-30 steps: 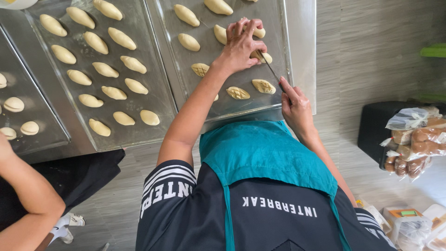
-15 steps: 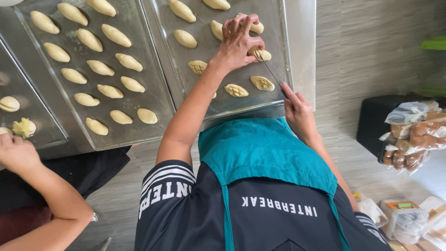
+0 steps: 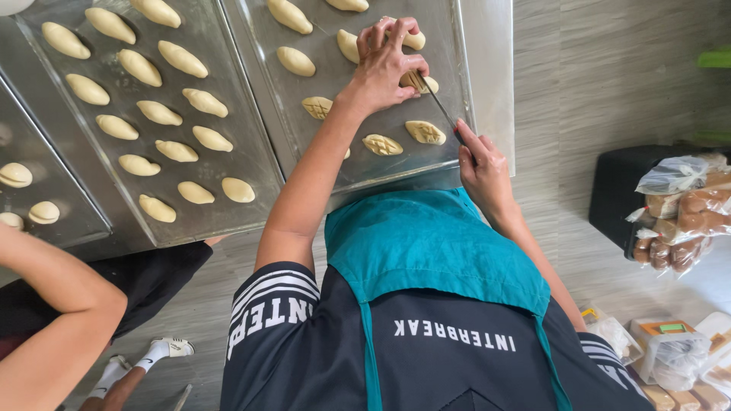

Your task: The person uses a small knife to score the tops of dough pieces arranged on metal baking trays. They make precise cuts across the surface of each piece, working systematically through the trays. Another person is visible in the background, also working with dough.

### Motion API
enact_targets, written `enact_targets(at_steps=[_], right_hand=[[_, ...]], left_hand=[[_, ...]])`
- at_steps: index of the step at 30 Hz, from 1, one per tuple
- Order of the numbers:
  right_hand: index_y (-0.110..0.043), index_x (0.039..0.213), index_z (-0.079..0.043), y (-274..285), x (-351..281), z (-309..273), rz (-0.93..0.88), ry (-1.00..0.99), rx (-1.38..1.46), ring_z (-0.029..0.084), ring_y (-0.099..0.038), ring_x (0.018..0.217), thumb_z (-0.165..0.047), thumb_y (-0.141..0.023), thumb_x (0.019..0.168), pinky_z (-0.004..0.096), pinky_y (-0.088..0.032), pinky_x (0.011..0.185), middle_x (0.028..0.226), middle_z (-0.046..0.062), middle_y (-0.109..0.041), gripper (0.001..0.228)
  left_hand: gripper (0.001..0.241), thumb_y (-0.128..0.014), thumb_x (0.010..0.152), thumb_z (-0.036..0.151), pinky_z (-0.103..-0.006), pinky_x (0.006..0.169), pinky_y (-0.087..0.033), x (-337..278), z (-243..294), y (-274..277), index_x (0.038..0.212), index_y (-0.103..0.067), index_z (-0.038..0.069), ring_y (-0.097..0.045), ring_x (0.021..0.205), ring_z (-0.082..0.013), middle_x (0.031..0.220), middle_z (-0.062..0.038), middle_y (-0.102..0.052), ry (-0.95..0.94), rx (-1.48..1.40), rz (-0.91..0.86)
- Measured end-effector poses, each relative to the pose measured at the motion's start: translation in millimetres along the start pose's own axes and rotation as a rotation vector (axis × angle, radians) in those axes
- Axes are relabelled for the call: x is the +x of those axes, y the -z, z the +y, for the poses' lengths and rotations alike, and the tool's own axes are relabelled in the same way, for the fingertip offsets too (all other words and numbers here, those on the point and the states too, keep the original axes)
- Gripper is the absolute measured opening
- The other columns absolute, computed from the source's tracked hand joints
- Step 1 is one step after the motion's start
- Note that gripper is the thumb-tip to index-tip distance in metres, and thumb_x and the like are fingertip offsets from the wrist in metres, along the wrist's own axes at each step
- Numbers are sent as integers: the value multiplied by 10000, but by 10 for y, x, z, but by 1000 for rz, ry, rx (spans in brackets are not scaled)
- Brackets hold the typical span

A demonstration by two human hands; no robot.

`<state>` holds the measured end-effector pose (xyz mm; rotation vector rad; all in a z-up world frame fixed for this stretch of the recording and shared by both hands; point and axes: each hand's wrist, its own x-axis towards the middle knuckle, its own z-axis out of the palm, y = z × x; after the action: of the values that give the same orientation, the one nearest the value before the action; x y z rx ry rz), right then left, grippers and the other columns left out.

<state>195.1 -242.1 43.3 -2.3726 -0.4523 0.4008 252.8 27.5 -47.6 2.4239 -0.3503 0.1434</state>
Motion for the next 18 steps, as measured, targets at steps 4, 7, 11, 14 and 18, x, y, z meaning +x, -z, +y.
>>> enact_targets(at_steps=[4,7,11,14,18], right_hand=[[-617,1442,-121,-171,221,-42,26,52,25,353,-635,781,9,-596,976,435,-514,727,920,201,-624,484],[-601,1454,-119,-281,444,-75,36,88,51,359,-640,797,12,-592,985,436,-516,736,928,201,-626,487],[-601,1463,-126,-178,269,-16,-11,50,38,355,-632,773,14,-590,984,431,-512,727,908,207,-614,499],[-597,1463,-124,33,-31,100,-47,52,34,340,-632,789,6,-590,975,417,-517,747,942,196,-635,505],[-645,1404,-126,372,-154,217,-103,34,-42,326,-632,759,-23,-628,967,411,-514,727,892,179,-639,449]], left_hand=[[377,-971,587,259,-552,1107,-210,23,-21,-39,889,-746,270,-295,1363,-344,1384,-27,-374,-9,-33,-16],[367,-970,593,256,-550,1094,-212,35,-31,-58,876,-737,270,-298,1366,-351,1392,-33,-370,-32,-16,4],[373,-964,581,255,-544,1111,-206,-3,-60,-34,877,-739,294,-304,1373,-333,1397,-17,-374,-24,29,6],[371,-975,587,291,-551,1120,-188,-16,-29,-32,871,-737,302,-292,1381,-333,1396,-22,-369,-17,16,15],[430,-988,571,350,-566,1123,-170,-14,30,51,913,-735,290,-257,1383,-348,1385,-42,-347,59,-22,-66]])
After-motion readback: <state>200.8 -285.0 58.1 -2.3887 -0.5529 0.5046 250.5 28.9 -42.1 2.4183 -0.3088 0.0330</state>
